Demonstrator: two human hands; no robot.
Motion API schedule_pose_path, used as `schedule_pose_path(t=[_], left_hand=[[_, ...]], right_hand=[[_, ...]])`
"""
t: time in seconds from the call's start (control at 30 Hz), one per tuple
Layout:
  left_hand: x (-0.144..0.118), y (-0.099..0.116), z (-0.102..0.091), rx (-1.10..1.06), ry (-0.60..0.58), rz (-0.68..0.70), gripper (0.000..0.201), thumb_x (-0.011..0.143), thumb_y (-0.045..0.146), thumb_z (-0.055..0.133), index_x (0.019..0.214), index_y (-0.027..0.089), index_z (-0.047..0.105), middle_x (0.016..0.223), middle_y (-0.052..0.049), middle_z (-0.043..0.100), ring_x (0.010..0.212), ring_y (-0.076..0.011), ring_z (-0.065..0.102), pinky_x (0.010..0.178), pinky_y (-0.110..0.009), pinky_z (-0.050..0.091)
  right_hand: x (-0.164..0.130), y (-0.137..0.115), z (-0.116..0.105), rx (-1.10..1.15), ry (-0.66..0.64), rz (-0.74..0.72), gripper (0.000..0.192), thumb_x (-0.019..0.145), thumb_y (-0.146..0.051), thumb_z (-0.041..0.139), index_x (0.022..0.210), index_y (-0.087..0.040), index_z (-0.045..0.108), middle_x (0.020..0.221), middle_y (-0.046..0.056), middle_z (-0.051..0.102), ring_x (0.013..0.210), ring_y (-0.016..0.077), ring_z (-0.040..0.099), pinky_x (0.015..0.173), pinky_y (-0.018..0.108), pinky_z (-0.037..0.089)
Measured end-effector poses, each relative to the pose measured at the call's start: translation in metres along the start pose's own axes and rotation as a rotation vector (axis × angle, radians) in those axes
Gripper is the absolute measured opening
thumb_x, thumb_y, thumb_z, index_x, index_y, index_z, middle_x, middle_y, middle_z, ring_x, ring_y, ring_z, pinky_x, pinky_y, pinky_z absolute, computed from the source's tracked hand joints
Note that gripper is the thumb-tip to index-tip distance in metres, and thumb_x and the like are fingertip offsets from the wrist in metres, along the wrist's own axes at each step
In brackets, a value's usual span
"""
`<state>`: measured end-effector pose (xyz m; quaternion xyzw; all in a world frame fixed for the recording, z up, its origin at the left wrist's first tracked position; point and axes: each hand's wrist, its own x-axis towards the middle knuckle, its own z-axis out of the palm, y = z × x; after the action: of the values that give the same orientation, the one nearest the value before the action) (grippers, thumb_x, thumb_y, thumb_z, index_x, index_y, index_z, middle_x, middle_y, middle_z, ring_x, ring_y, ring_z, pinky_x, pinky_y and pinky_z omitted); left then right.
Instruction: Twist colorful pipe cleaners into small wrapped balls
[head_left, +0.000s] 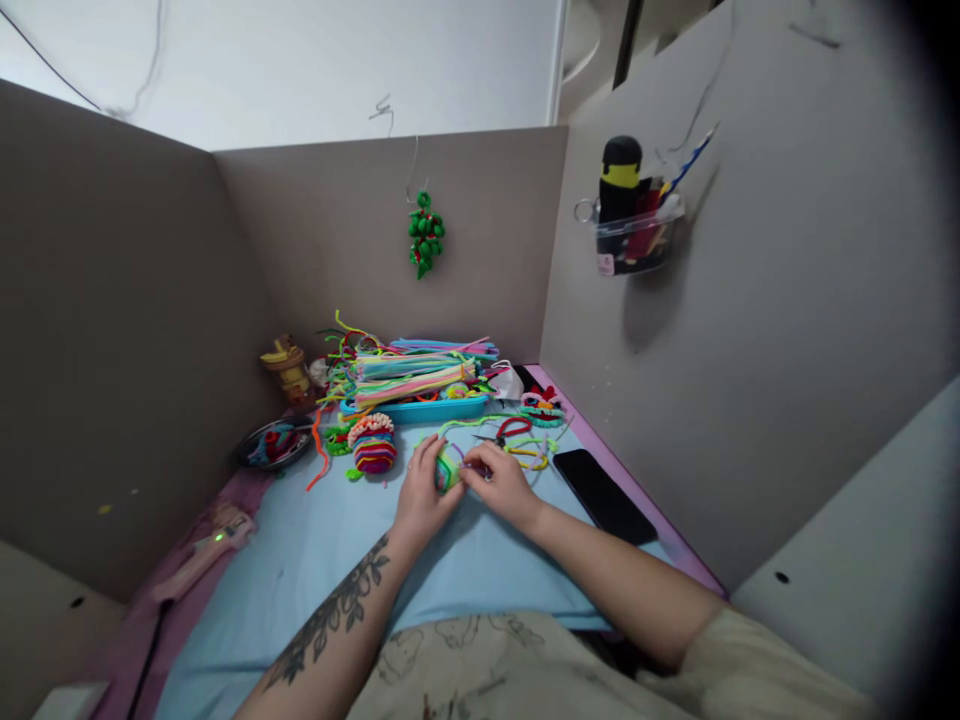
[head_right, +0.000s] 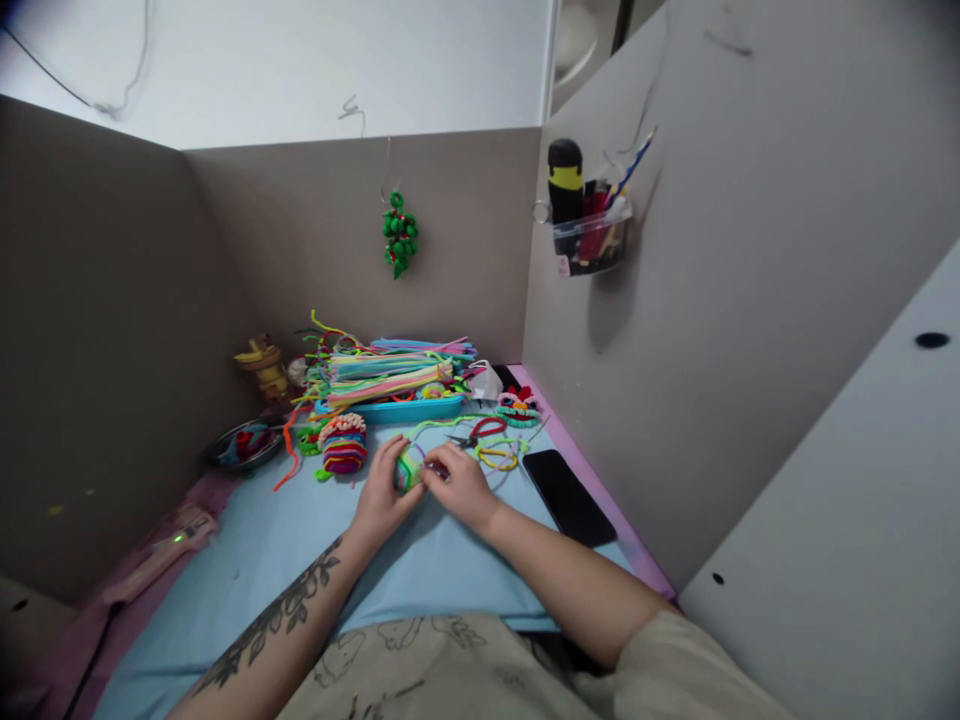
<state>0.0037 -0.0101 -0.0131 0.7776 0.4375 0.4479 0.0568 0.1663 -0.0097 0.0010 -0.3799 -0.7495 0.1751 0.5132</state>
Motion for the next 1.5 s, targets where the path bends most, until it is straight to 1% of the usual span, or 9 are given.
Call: schedule_pose_path(t=[0.23,0.43,0.77,0.87,1.03,1.27,1.5], left_hand=[[0.0008,0.0034,-0.0024,0.027,0.018,-0.002,0.058,0.075,0.029,0.060,0.128,0.019,0.038,0.132,-0.014,0.041,0.123,-0.0257,0.041,0.101,-0.043,0.036],[0.0004,0.0007,-0.0006,0.013,0.009,-0.018,0.061,0.075,0.034,0.061,0.128,0.019,0.036,0.129,-0.014,0.044,0.123,-0.0262,0.041,0.102,-0.044,0.036],[-0.0009,-0.0013,0.0013,0.004,-0.015,-0.054,0.064,0.074,0.035,0.061,0.129,0.019,0.034,0.127,-0.012,0.047,0.120,-0.0248,0.044,0.101,-0.042,0.036],[-0.0009,-0.0021,0.0019,-0.019,-0.028,-0.077,0.066,0.073,0.035,0.062,0.130,0.018,0.033,0.127,-0.012,0.047,0.119,-0.0242,0.044,0.100,-0.041,0.037],[-0.0011,-0.0039,0.0042,-0.057,-0.042,-0.112,0.067,0.072,0.034,0.063,0.130,0.018,0.033,0.128,-0.013,0.047,0.119,-0.0244,0.045,0.101,-0.041,0.037],[-0.0021,-0.0050,0.0050,-0.077,-0.029,-0.105,0.068,0.072,0.033,0.063,0.131,0.019,0.032,0.128,-0.013,0.047,0.119,-0.0254,0.045,0.100,-0.043,0.037],[-0.0022,-0.0037,0.0035,-0.046,-0.024,-0.093,0.068,0.072,0.031,0.062,0.131,0.019,0.033,0.128,-0.013,0.048,0.119,-0.0249,0.046,0.099,-0.041,0.039]], right_hand=[[0.0006,-0.0024,0.0009,-0.011,0.022,-0.009,0.005,0.078,-0.014,0.056,0.075,-0.018,0.059,0.072,0.001,0.055,0.069,0.0139,0.052,0.062,0.025,0.041],[0.0004,-0.0035,0.0005,0.008,0.070,-0.014,0.006,0.077,-0.014,0.057,0.073,-0.018,0.059,0.071,0.002,0.055,0.068,0.0141,0.053,0.061,0.024,0.041],[0.0005,0.0019,-0.0011,-0.050,0.000,-0.057,0.012,0.076,-0.009,0.055,0.073,-0.018,0.062,0.070,0.001,0.057,0.069,0.0134,0.054,0.064,0.024,0.043],[0.0006,0.0009,-0.0024,-0.074,-0.008,-0.082,0.012,0.077,-0.011,0.054,0.077,-0.019,0.063,0.073,0.002,0.058,0.069,0.0138,0.055,0.064,0.024,0.044],[-0.0009,-0.0007,-0.0027,-0.122,-0.010,-0.090,0.015,0.079,-0.014,0.053,0.089,-0.019,0.064,0.077,0.003,0.062,0.069,0.0140,0.057,0.064,0.024,0.044],[-0.0021,-0.0012,-0.0032,-0.164,-0.014,-0.097,0.020,0.080,-0.015,0.052,0.094,-0.019,0.065,0.077,0.004,0.063,0.068,0.0146,0.058,0.065,0.025,0.045],[-0.0017,-0.0019,-0.0039,-0.143,-0.034,-0.082,0.019,0.080,-0.015,0.052,0.095,-0.020,0.063,0.077,0.004,0.062,0.067,0.0145,0.057,0.064,0.025,0.045]])
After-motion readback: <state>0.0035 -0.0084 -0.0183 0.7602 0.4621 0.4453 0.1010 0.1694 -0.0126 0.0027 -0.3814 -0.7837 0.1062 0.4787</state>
